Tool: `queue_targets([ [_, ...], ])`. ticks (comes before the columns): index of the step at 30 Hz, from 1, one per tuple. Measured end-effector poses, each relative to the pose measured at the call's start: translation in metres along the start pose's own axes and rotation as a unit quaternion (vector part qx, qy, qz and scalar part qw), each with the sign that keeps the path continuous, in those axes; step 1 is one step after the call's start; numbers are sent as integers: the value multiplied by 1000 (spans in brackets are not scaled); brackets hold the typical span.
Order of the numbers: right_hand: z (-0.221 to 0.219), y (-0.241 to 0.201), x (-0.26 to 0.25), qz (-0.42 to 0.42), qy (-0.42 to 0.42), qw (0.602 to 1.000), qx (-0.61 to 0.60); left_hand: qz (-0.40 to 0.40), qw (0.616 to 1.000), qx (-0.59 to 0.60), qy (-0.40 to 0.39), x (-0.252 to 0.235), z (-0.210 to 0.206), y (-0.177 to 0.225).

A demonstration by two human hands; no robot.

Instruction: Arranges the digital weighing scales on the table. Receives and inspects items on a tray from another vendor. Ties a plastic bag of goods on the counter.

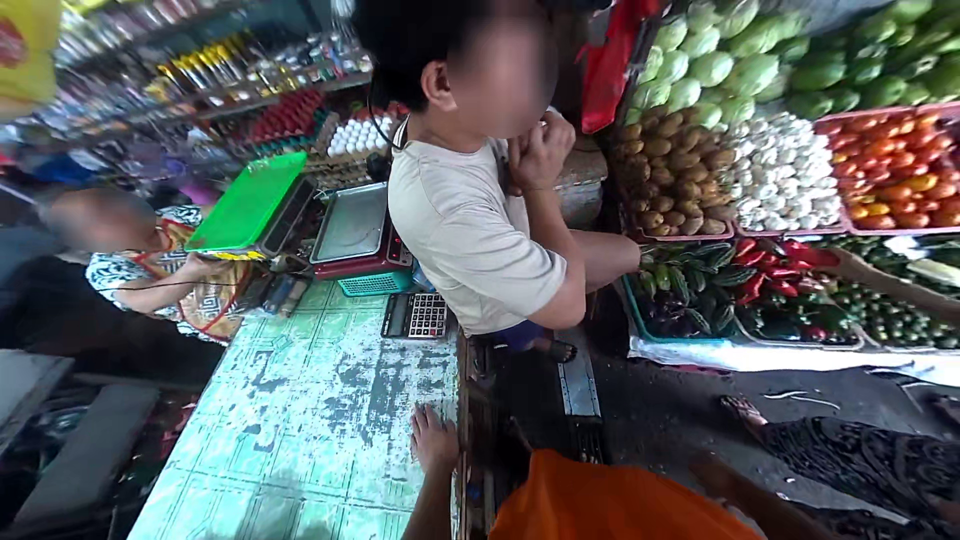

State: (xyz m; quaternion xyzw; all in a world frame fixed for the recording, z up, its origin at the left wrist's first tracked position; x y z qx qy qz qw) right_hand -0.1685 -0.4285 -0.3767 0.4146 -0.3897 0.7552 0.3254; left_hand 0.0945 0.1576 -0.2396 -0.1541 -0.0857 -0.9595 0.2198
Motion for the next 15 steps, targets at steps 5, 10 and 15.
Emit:
queue_targets([
  [5,-33,4,-4,-19,-3,996,-92,13,999,-7,-37,-2,4,3],
  [10,-72,-92,-9,114,-96,980,131,8,997,-29,-75,-4,8,0],
  [15,-88,-238,20,187,-133,970,77,-23,995,-9,-99,-5,9,-8],
])
Point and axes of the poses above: each hand's wrist, its own x-axis away from the middle knuckle, its own z-axis out of the back of the hand, y = z × x, the point moved 10 cm from there along -x, towards the middle knuckle, and after that the axes turned 8 degrees about z, right-handed, at the moved point
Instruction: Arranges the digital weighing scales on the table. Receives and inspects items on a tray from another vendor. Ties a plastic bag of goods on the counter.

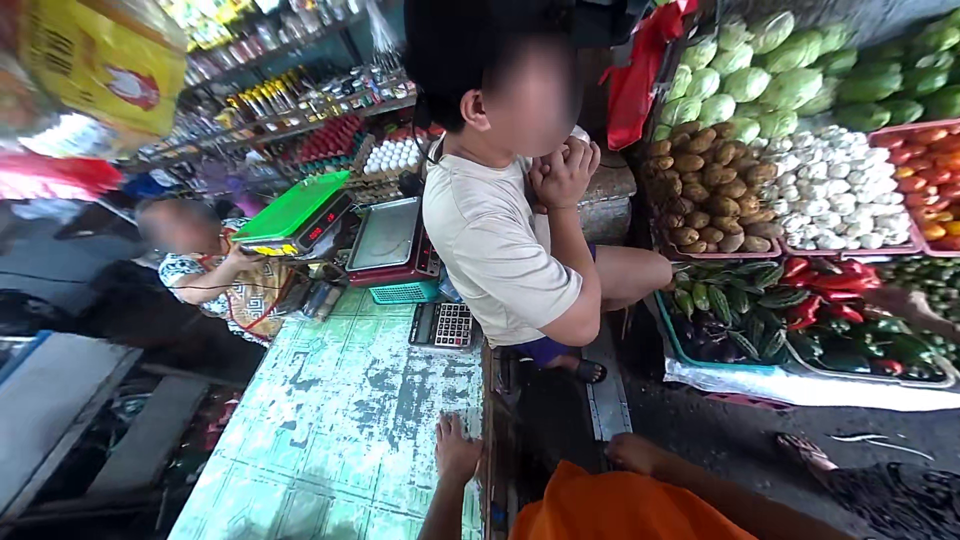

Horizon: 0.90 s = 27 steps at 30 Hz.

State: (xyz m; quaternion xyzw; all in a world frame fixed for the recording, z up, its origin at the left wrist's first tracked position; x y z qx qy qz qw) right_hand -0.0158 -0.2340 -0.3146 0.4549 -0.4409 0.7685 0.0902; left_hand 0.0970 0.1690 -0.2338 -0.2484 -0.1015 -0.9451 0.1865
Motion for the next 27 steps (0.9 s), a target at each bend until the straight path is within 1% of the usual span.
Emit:
queue_targets([
  [2,-6,-62,-19,31,-30,998,39,-19,999,15,-21,-2,1,-8],
  [4,-16,-121,-52,91,-44,991,85,-44,997,30,-47,-6,1,-15],
  [7,-37,-227,-79,153,-75,979,114,-90,993,62,-54,-11,6,-24],
  [11,-73,-344,-109,206,-86,973,53,-105,989,90,-51,-12,4,-31],
  [15,-106,-460,-103,252,-130,957,-55,-98,989,111,-30,7,-4,-42],
  [17,-111,-520,-108,283,-125,946,-96,-111,987,115,-13,13,-13,-57],
  [19,-104,-580,-120,317,-107,934,-124,-123,984,126,-8,16,-15,-62],
  [22,-88,-660,-149,362,-62,924,-107,-107,986,124,-27,19,-8,-58],
  [24,-82,-705,-180,403,-19,912,-79,-89,988,120,-46,21,-5,-55],
  [27,-64,-758,-201,449,25,890,-72,-83,989,119,-43,25,-7,-53],
])
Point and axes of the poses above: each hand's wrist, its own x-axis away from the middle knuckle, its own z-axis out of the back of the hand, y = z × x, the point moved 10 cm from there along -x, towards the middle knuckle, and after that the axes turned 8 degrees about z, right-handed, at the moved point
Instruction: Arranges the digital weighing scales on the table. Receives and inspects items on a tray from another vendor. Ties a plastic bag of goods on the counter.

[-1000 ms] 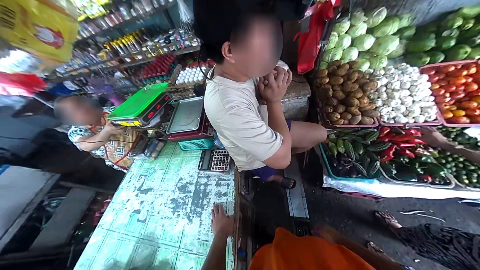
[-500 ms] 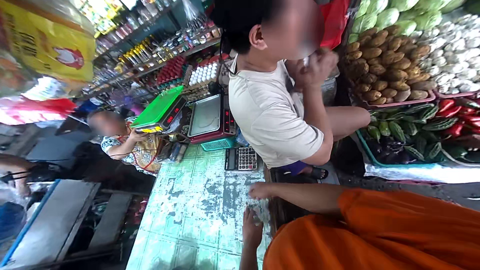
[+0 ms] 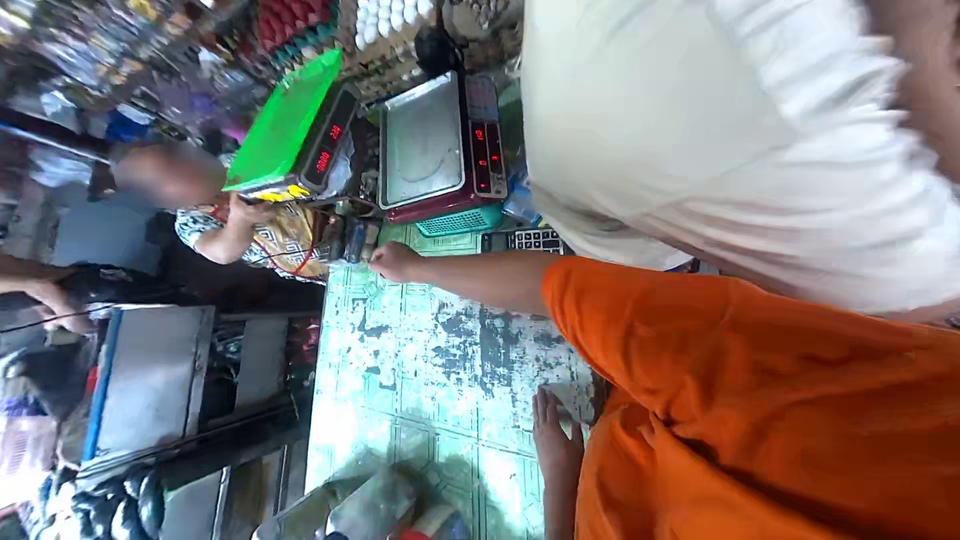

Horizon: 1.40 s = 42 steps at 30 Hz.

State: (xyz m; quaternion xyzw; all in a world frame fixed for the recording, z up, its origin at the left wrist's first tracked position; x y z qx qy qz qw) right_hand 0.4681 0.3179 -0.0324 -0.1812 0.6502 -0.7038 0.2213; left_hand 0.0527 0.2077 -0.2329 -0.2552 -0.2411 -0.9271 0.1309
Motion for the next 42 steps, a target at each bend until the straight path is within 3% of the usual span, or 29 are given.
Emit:
queue_targets([
  [5,60,-31,-77,69,10,988,137,46,995,89,1,-7,4,3],
  [9,159,-43,-145,77,124,968,206,148,966,201,-72,-46,53,28],
  [13,267,-40,-198,33,221,929,294,85,940,331,18,-120,151,67],
  [16,317,-22,-219,-6,183,921,344,24,896,441,50,-182,226,101],
  [18,340,-9,-226,-37,145,917,371,27,856,515,40,-223,258,115],
  [23,365,38,-251,-170,21,886,430,58,781,618,69,-288,306,135],
  [28,367,71,-282,-226,-57,860,453,57,727,678,92,-312,322,154],
  [31,366,71,-290,-249,-40,882,397,77,706,698,97,-311,323,158],
  [38,397,100,-303,-302,38,882,359,129,652,742,87,-324,312,148],
  [42,389,119,-312,-307,-8,888,342,128,650,744,84,-324,313,153],
])
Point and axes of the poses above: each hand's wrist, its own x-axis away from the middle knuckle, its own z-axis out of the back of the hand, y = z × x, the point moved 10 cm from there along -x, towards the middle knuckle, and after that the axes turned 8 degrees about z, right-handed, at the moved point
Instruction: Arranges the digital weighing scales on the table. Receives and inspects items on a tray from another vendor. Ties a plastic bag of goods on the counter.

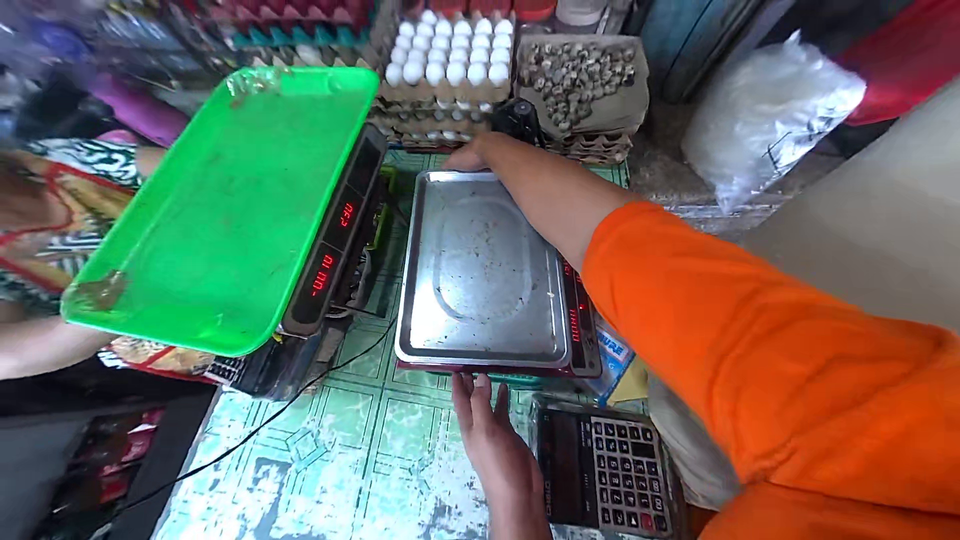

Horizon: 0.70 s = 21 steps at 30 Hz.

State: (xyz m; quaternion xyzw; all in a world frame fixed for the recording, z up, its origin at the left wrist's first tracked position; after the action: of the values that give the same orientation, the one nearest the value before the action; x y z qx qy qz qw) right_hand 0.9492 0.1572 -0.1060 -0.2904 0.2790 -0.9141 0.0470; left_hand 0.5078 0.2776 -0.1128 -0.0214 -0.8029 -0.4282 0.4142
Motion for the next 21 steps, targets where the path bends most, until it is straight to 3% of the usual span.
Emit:
queue_targets([
  [5,1,-27,23,52,-44,997,32,7,1000,18,-12,-2,7,0],
  [11,33,-86,118,108,-38,982,152,23,997,75,-20,-8,17,0],
  [16,51,-102,182,118,-5,992,43,35,996,78,-27,-18,16,-6],
  [21,47,-117,199,148,-11,989,26,30,996,77,-35,-32,18,-18],
])
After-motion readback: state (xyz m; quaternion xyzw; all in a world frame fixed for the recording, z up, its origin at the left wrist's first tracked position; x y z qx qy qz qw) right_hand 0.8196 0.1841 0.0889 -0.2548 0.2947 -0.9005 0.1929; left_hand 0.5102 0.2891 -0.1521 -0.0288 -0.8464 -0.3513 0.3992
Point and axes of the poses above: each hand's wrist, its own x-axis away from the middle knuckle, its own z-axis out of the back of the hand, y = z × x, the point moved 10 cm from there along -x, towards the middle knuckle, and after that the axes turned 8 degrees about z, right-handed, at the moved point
